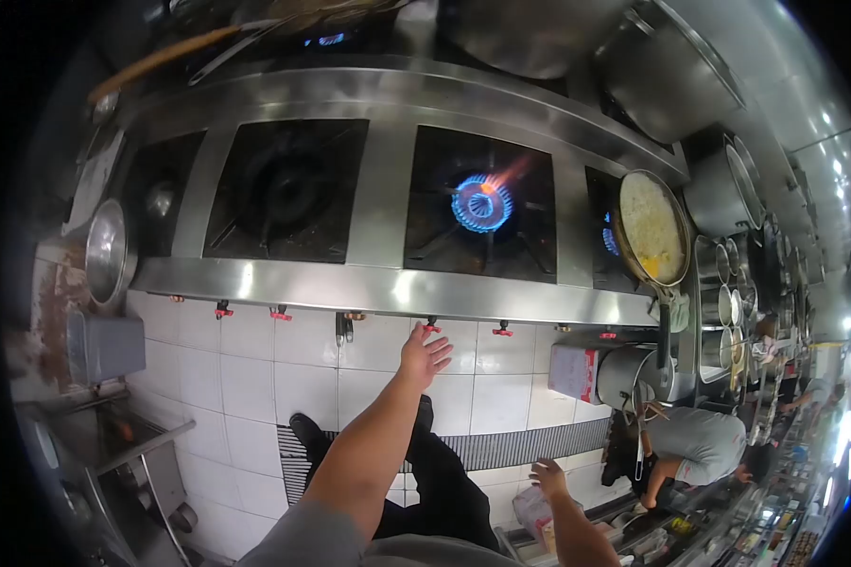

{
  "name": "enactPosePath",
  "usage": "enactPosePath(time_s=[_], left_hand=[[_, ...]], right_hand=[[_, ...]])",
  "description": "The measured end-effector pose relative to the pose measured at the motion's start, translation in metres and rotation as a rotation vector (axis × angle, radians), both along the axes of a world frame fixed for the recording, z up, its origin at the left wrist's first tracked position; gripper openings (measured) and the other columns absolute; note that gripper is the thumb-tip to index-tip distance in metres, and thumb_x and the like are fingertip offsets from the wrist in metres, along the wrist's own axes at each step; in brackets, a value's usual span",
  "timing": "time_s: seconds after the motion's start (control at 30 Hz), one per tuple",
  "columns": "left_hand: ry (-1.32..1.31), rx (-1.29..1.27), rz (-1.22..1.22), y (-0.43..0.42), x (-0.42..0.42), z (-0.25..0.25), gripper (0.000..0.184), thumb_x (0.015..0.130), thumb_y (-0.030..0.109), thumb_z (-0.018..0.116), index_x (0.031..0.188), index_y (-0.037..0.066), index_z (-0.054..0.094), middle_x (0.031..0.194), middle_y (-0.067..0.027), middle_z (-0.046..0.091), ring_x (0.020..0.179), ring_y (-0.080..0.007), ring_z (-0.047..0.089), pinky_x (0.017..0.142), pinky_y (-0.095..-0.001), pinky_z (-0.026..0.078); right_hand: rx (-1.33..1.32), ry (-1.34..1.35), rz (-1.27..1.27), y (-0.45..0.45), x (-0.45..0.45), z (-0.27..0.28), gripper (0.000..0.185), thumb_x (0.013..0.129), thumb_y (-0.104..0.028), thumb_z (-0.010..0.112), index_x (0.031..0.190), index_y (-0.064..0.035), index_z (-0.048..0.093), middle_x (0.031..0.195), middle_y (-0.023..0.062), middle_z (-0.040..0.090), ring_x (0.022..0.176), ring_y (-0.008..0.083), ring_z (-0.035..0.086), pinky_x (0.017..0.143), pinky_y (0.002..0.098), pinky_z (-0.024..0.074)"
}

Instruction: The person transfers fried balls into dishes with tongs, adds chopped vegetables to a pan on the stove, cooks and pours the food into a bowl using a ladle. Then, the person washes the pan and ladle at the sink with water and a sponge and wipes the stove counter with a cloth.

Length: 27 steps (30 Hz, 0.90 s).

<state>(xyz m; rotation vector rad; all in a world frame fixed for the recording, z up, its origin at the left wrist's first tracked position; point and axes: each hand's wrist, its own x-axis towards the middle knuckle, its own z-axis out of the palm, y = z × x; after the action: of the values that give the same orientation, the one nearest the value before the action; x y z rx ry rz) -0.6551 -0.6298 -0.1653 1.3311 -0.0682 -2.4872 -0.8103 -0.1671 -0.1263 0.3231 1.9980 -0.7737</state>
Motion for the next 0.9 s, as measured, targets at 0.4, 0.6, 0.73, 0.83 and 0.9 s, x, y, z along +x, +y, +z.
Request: enactPosePath(time_s=[0.4, 0.6, 0.73, 0.83, 0.9], left_hand=[[-0.37, -0.378, -0.039, -0.012, -0.015, -0.006, 0.036, 0.096, 0.024, 0.066, 0.128, 0.013, 0.054, 0.108, -0.0002, 0.065, 0.105, -0.017, 0.063, 0.095, -0.043, 0.045], [-0.703, -0.844, -0.23, -0.01, -0.013, -0.044, 0.032, 0.083, 0.018, 0.077, 0.108, 0.003, 0.065, 0.09, -0.0061, 0.07, 0.084, -0.0176, 0.064, 0.076, -0.0313, 0.05], [-0.865, -1.041, -0.36, -0.011, -0.016, 0.004, 0.035, 0.082, 0.024, 0.078, 0.107, 0.003, 0.067, 0.094, -0.0144, 0.071, 0.086, -0.0287, 0.069, 0.077, -0.0382, 0.053], [-0.868, -1.011, -0.598, -0.018, -0.007, 0.001, 0.043, 0.082, 0.026, 0.077, 0.12, 0.01, 0.064, 0.102, -0.019, 0.071, 0.091, -0.0345, 0.069, 0.079, -0.0409, 0.055], [-0.766, -1.046, -0.625, -0.018, 0.003, -0.022, 0.051, 0.08, 0.028, 0.077, 0.126, 0.011, 0.061, 0.106, -0.0211, 0.071, 0.098, -0.0375, 0.069, 0.082, -0.0432, 0.055]], right_hand=[[0.251, -0.383, 0.101, 0.136, 0.039, -0.006, 0.035, 0.095, -0.03, 0.062, 0.121, -0.0078, 0.063, 0.1, 0.0105, 0.069, 0.084, 0.0237, 0.069, 0.069, 0.0388, 0.0552], [-0.008, -0.301, -0.01, 0.102, 0.01, -0.013, 0.045, 0.094, -0.026, 0.065, 0.134, -0.0077, 0.055, 0.114, 0.0132, 0.069, 0.094, 0.0278, 0.07, 0.074, 0.0443, 0.0564], [-0.274, -0.233, -0.178, 0.039, -0.004, 0.022, 0.048, 0.092, -0.021, 0.069, 0.134, -0.0031, 0.054, 0.115, 0.0148, 0.068, 0.092, 0.0259, 0.071, 0.075, 0.0407, 0.057], [0.011, -0.073, 0.117, -0.043, 0.002, 0.098, 0.032, 0.097, -0.016, 0.058, 0.128, -0.0063, 0.059, 0.114, 0.0146, 0.071, 0.089, 0.0232, 0.069, 0.073, 0.0368, 0.0538], [0.003, -0.067, 0.072, -0.045, 0.0, 0.096, 0.033, 0.094, -0.02, 0.064, 0.124, -0.0072, 0.064, 0.11, 0.013, 0.072, 0.088, 0.0244, 0.069, 0.076, 0.0379, 0.0539]])
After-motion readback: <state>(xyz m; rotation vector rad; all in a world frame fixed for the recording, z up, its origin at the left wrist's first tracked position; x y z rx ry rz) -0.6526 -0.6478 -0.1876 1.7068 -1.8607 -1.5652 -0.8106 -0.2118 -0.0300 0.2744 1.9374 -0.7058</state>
